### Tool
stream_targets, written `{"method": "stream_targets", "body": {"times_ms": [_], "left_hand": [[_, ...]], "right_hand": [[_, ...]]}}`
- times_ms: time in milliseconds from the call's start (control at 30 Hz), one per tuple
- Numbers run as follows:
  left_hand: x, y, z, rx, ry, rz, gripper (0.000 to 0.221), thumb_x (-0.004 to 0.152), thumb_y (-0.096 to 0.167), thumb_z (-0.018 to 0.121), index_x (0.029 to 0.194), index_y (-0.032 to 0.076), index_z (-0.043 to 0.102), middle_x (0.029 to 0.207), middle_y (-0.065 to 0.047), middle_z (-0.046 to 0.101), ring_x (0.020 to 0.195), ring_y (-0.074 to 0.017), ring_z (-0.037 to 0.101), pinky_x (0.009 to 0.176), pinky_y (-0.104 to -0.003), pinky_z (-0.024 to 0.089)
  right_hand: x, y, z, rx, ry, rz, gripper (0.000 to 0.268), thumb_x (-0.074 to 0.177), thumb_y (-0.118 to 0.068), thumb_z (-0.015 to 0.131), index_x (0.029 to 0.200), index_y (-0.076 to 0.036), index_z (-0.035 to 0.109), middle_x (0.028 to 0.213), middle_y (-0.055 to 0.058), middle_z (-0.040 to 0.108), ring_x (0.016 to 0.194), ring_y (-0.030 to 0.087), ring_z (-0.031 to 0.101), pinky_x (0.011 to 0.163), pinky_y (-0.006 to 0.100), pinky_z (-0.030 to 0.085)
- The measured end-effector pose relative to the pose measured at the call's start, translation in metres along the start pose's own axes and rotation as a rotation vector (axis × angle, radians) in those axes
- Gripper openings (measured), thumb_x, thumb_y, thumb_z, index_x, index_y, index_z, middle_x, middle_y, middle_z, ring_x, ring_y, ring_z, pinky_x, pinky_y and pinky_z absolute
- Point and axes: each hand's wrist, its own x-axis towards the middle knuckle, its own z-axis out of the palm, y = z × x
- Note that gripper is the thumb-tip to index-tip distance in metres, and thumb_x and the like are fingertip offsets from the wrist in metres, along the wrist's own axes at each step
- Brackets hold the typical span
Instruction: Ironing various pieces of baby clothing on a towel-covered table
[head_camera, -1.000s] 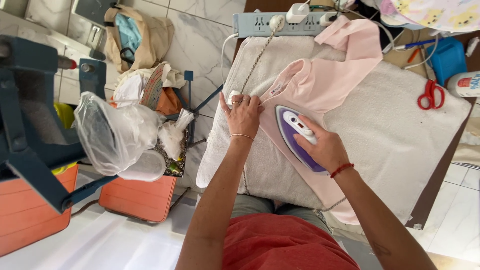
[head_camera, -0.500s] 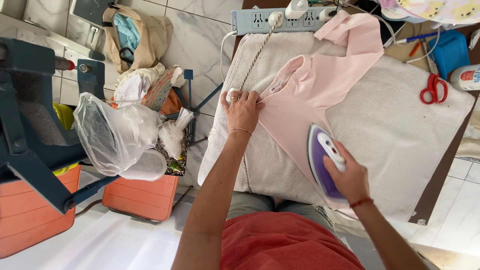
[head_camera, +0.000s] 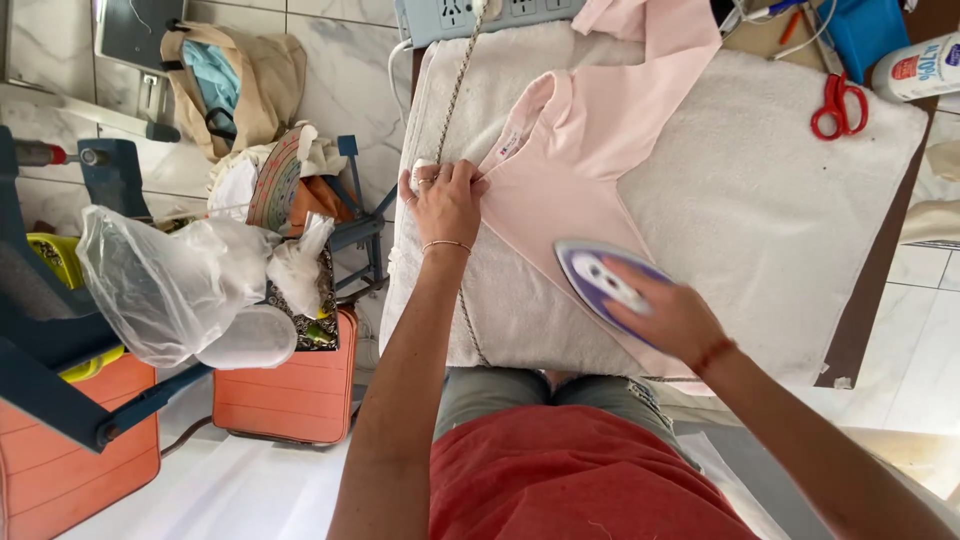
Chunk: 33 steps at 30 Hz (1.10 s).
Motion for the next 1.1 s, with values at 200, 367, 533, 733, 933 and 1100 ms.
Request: {"method": "stream_targets", "body": {"times_ms": [200, 367, 533, 733, 933, 1100], "left_hand": [[-0.004, 0.005, -0.003, 0.033, -0.002, 0.008, 0.017, 0.077, 0.034, 0.061, 0.083, 0.024, 0.049, 0.082, 0.004, 0.054, 0.1, -0.0165, 0.046, 0.099, -0.05, 0.009], [-0.019, 0.029, -0.028, 0.144, 0.207, 0.145, 0.022, 0.076, 0.013, 0.06, 0.094, 0.02, 0.051, 0.086, -0.004, 0.049, 0.088, -0.0264, 0.048, 0.1, -0.058, 0.007], [-0.054, 0.054, -0.027, 0.099, 0.184, 0.303, 0.032, 0.082, 0.007, 0.05, 0.11, 0.022, 0.047, 0.122, -0.006, 0.045, 0.113, -0.0257, 0.042, 0.1, -0.058, 0.009], [-0.097, 0.064, -0.007, 0.067, 0.006, 0.279, 0.049, 0.088, 0.036, 0.04, 0.132, 0.02, 0.028, 0.143, -0.007, 0.017, 0.131, -0.0215, 0.016, 0.101, -0.056, 0.009], [-0.102, 0.06, -0.005, 0.114, -0.053, 0.206, 0.057, 0.089, 0.044, 0.034, 0.138, 0.021, 0.016, 0.145, -0.008, 0.008, 0.134, -0.0215, 0.007, 0.101, -0.054, 0.011], [-0.097, 0.057, -0.002, 0.134, -0.03, 0.225, 0.06, 0.087, 0.049, 0.032, 0.138, 0.023, 0.014, 0.145, -0.007, 0.008, 0.134, -0.0213, 0.007, 0.1, -0.056, 0.013]], "right_hand": [[-0.097, 0.122, 0.031, -0.144, 0.009, -0.076, 0.051, 0.061, -0.028, 0.071, 0.109, -0.035, 0.058, 0.083, 0.012, 0.067, 0.079, 0.026, 0.065, 0.067, 0.037, 0.055], [-0.113, 0.089, 0.013, 0.204, 0.02, 0.489, 0.056, 0.078, -0.024, 0.052, 0.13, -0.022, 0.034, 0.107, 0.018, 0.057, 0.061, 0.027, 0.069, 0.035, 0.031, 0.061], [-0.091, 0.094, 0.037, 0.019, 0.145, 0.107, 0.05, 0.07, -0.035, 0.061, 0.118, -0.03, 0.047, 0.098, 0.008, 0.063, 0.073, 0.018, 0.066, 0.053, 0.027, 0.057], [-0.052, 0.041, 0.016, 0.119, 0.215, 0.32, 0.051, 0.073, -0.05, 0.055, 0.122, -0.043, 0.044, 0.096, 0.005, 0.063, 0.087, 0.025, 0.06, 0.079, 0.039, 0.048], [0.007, 0.003, -0.006, 0.187, 0.201, 0.267, 0.051, 0.075, -0.048, 0.053, 0.123, -0.036, 0.043, 0.104, 0.009, 0.06, 0.092, 0.03, 0.057, 0.08, 0.042, 0.046], [-0.026, 0.004, -0.011, 0.197, 0.146, 0.295, 0.052, 0.073, -0.047, 0.053, 0.123, -0.037, 0.043, 0.109, 0.003, 0.058, 0.095, 0.03, 0.055, 0.08, 0.043, 0.046]]}}
